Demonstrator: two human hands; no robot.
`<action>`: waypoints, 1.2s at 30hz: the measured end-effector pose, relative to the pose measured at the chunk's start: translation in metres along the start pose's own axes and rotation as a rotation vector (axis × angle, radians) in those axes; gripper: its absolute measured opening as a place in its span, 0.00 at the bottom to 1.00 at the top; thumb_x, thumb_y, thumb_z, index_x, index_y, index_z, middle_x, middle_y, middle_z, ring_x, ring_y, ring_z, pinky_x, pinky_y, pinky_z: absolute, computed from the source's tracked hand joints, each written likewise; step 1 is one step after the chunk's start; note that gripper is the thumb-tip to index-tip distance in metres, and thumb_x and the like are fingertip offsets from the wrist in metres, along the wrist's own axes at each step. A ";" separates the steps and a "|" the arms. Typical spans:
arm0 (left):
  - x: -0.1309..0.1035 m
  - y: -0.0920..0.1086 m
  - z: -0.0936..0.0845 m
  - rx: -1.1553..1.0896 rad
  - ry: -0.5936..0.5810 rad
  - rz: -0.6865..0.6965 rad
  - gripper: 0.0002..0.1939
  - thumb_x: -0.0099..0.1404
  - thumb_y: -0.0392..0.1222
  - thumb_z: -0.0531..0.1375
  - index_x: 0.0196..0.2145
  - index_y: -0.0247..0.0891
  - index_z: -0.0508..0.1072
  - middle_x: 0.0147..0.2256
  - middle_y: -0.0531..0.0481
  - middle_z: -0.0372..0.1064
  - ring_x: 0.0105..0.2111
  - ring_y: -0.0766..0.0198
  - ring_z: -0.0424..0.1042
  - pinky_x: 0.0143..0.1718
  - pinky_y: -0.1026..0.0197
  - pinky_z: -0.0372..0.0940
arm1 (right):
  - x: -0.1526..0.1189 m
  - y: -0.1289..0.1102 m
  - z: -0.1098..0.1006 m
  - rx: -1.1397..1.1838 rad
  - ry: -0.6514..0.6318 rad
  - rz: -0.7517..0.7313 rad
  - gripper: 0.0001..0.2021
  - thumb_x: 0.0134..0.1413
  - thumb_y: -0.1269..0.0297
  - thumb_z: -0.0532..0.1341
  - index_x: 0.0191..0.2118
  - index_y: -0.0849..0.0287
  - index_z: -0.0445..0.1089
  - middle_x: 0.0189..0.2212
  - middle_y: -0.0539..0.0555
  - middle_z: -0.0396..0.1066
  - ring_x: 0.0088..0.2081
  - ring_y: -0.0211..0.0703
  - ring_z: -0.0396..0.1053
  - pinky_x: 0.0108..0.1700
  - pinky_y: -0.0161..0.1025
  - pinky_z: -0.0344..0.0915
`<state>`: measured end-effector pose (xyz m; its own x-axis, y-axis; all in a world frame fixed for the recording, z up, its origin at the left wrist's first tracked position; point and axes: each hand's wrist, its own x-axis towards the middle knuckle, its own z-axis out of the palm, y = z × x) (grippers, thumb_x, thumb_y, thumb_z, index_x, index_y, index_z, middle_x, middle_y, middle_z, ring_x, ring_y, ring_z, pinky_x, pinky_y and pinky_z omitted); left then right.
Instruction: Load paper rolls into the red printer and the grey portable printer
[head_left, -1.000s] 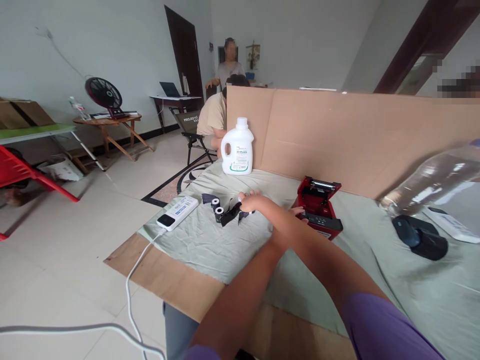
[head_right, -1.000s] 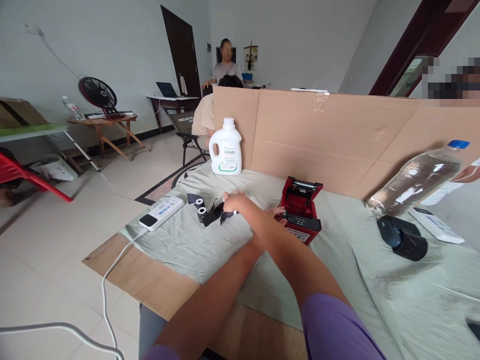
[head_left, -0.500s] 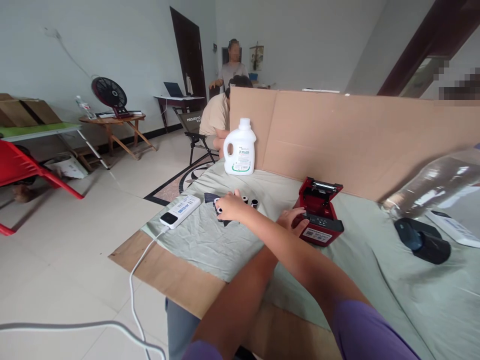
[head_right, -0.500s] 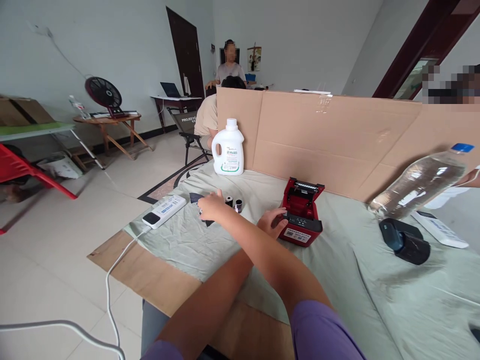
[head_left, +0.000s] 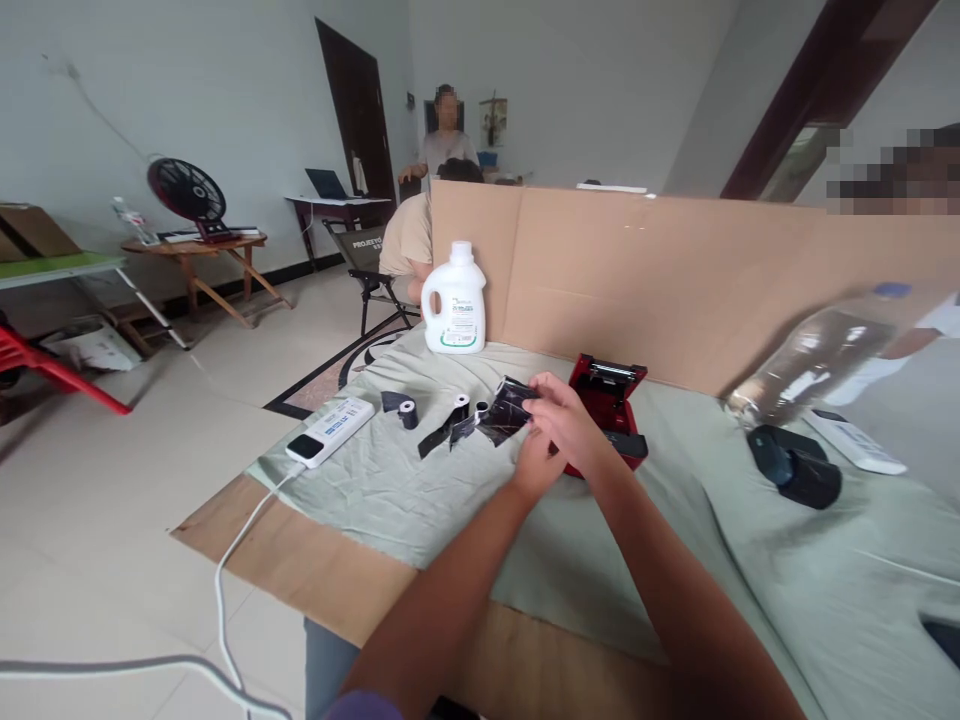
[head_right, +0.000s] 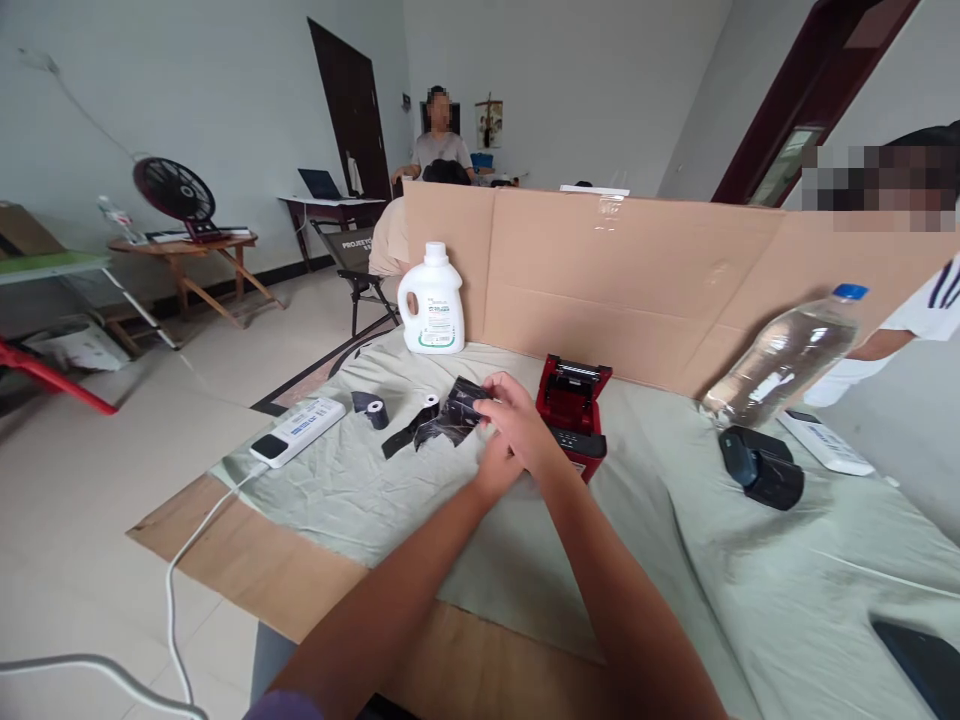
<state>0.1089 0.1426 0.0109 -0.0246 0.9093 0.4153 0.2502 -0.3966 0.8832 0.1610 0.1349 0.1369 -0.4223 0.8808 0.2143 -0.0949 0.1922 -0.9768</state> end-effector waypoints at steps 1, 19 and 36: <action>-0.002 -0.001 0.001 -0.007 0.018 -0.014 0.14 0.65 0.42 0.60 0.48 0.39 0.75 0.45 0.42 0.75 0.47 0.50 0.73 0.52 0.45 0.67 | -0.007 -0.004 -0.014 -0.014 0.019 0.021 0.10 0.46 0.63 0.63 0.34 0.54 0.61 0.29 0.44 0.62 0.26 0.35 0.60 0.31 0.35 0.59; -0.015 0.014 0.000 0.489 0.049 0.578 0.18 0.64 0.40 0.62 0.52 0.44 0.73 0.56 0.44 0.65 0.55 0.53 0.62 0.58 0.47 0.58 | -0.009 0.032 -0.150 -0.908 0.153 0.187 0.12 0.49 0.75 0.59 0.41 0.56 0.70 0.45 0.54 0.74 0.46 0.48 0.70 0.48 0.42 0.62; -0.013 0.017 0.007 0.544 0.166 0.536 0.10 0.69 0.40 0.59 0.44 0.47 0.79 0.47 0.47 0.72 0.50 0.56 0.65 0.53 0.51 0.58 | 0.002 0.019 -0.161 -0.895 0.159 0.258 0.08 0.54 0.63 0.59 0.32 0.58 0.75 0.33 0.54 0.77 0.38 0.47 0.72 0.42 0.40 0.63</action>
<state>0.1207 0.1250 0.0193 0.0999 0.5636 0.8200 0.7071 -0.6200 0.3400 0.3034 0.2101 0.1182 -0.1997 0.9784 0.0527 0.7396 0.1858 -0.6469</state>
